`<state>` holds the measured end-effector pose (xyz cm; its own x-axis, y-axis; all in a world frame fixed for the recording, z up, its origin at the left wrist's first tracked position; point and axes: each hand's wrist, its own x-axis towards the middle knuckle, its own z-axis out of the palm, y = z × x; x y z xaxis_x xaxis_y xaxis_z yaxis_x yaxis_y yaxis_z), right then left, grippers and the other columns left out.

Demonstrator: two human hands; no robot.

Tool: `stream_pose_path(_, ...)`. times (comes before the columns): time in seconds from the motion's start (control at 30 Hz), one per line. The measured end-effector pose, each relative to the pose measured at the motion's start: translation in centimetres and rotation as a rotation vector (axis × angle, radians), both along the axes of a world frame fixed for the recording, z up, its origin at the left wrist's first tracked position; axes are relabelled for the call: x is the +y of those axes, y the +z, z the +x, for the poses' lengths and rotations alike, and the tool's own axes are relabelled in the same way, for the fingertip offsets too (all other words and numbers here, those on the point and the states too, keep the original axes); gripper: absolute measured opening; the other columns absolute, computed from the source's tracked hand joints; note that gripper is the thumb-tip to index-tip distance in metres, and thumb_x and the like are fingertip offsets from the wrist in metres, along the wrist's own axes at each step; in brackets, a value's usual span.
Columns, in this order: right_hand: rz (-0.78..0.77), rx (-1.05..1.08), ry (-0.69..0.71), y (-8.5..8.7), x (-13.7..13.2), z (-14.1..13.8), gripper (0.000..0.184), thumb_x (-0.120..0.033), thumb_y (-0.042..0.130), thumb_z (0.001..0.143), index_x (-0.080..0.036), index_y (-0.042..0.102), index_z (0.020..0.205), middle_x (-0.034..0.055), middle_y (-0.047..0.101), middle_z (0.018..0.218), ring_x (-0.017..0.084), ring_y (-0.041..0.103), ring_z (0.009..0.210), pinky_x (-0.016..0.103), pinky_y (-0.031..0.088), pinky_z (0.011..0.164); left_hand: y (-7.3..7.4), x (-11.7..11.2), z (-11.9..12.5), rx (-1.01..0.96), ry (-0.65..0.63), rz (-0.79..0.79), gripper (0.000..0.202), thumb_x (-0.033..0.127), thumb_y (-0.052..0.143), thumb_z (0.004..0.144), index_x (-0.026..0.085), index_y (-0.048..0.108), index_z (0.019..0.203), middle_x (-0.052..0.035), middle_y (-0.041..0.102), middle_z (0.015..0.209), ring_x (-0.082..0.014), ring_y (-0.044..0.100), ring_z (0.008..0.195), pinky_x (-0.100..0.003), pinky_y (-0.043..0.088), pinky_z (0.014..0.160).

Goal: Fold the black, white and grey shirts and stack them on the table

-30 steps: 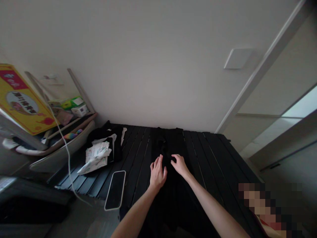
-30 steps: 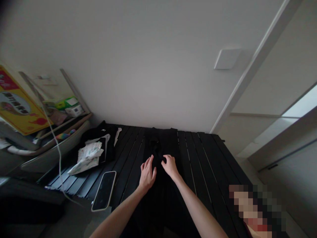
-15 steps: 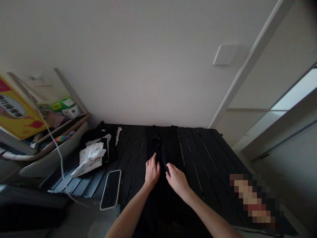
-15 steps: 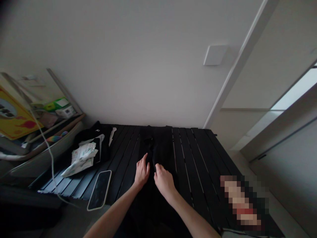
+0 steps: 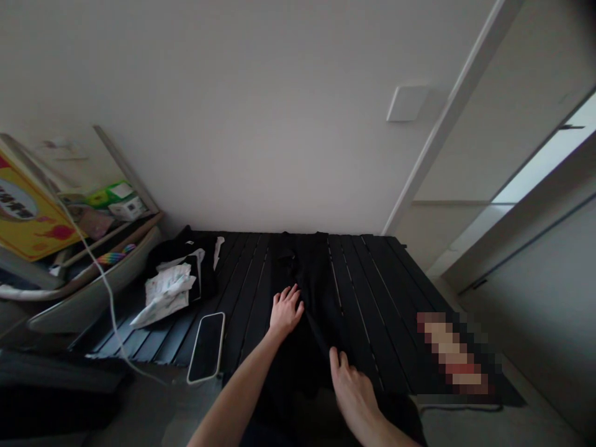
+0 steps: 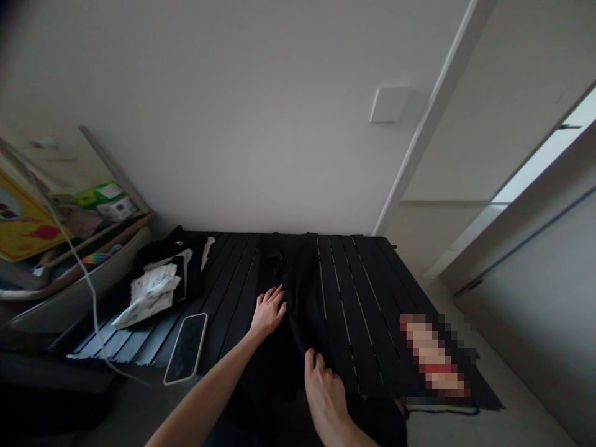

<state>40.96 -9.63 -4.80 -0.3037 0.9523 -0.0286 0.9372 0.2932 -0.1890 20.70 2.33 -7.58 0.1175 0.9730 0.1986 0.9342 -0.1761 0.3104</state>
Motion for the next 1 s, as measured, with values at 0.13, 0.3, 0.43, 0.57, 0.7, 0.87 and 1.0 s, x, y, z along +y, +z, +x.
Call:
stream_pose_path(0.13, 0.006, -0.072, -0.042, 1.9, -1.7, 1.3, 0.057, -0.009, 0.037, 0.081, -0.024, 0.047, 0.135, 0.0191, 0.062, 0.119, 0.026, 0.069, 0.077, 0.036, 0.056, 0.060, -0.3, 0.1, 0.0, 0.006, -0.004, 0.003, 0.045, 0.034, 0.042, 0.090, 0.028, 0.048, 0.134, -0.0018, 0.041, 0.148, -0.0270, 0.035, 0.133, -0.050, 0.028, 0.106)
stream_pose_path(0.3, -0.180, 0.029, 0.077, 5.6, -3.6, 0.0, 0.069, -0.004, 0.041, 0.074, -0.018, 0.041, 0.141, 0.0183, 0.056, 0.130, 0.027, 0.066, 0.098, 0.035, 0.055, 0.079, 0.2, 0.1, -0.1, -0.028, 0.009, -0.050, 0.042, 0.029, 0.040, 0.090, 0.029, 0.050, 0.132, -0.0011, 0.043, 0.146, -0.0244, 0.037, 0.133, -0.048, 0.030, 0.107)
stream_pose_path(0.43, -0.314, 0.259, 0.250, 6.9, -4.4, -0.8, 0.053, -0.027, 0.049, 0.083, -0.019, 0.051, 0.135, 0.0132, 0.057, 0.132, 0.027, 0.059, 0.113, 0.036, 0.048, 0.095, 1.5, -1.2, -1.2, -0.076, 0.041, -0.068, 0.046, 0.022, 0.042, 0.088, 0.027, 0.048, 0.133, -0.0031, 0.044, 0.145, -0.0219, 0.038, 0.132, -0.045, 0.032, 0.106)
stream_pose_path(0.57, -0.254, 0.285, 0.302, 7.0, -2.7, 0.7, 0.043, -0.032, 0.046, 0.087, -0.019, 0.061, 0.125, 0.0118, 0.053, 0.137, 0.027, 0.051, 0.123, 0.040, 0.041, 0.104, 2.6, -4.9, -3.3, -0.075, -0.083, -0.045, 0.048, 0.015, 0.041, 0.085, 0.025, 0.049, 0.132, -0.0040, 0.050, 0.141, -0.0177, 0.046, 0.127, -0.038, 0.036, 0.105)
stream_pose_path(0.7, -0.146, 0.126, 0.490, 4.9, -0.1, 4.2, 0.076, -0.003, 0.049, 0.069, -0.025, 0.043, 0.141, 0.0060, 0.030, 0.153, 0.025, 0.027, 0.140, 0.043, 0.027, 0.114, 3.1, -10.4, -5.9, -0.021, -0.283, -0.065, 0.051, 0.015, 0.041, 0.086, 0.027, 0.046, 0.135, -0.0021, 0.052, 0.139, -0.0159, 0.047, 0.127, -0.035, 0.036, 0.106)
stream_pose_path(0.87, 0.049, -0.102, 0.704, 0.1, 1.1, 7.8, 0.106, 0.013, 0.043, 0.058, -0.033, 0.015, 0.150, 0.0044, 0.018, 0.157, 0.026, 0.021, 0.142, 0.051, 0.027, 0.113, 3.4, -15.5, -8.1, 0.151, -0.530, -0.174, 0.082, 0.016, 0.054, 0.074, 0.030, 0.023, 0.148, -0.0017, 0.021, 0.157, -0.0243, 0.023, 0.142, -0.047, 0.023, 0.114)
stream_pose_path(1.0, 0.286, -0.069, 0.767, -1.9, 1.7, 7.6, 0.095, 0.012, 0.042, 0.071, -0.035, 0.016, 0.149, 0.0039, 0.024, 0.156, 0.024, 0.027, 0.140, 0.048, 0.034, 0.110, 2.2, -15.9, -7.8, 0.316, -0.532, -0.161, 0.094, 0.003, 0.050, 0.071, 0.035, 0.011, 0.150, 0.0014, 0.012, 0.158, -0.0258, 0.015, 0.144, -0.051, 0.016, 0.115)
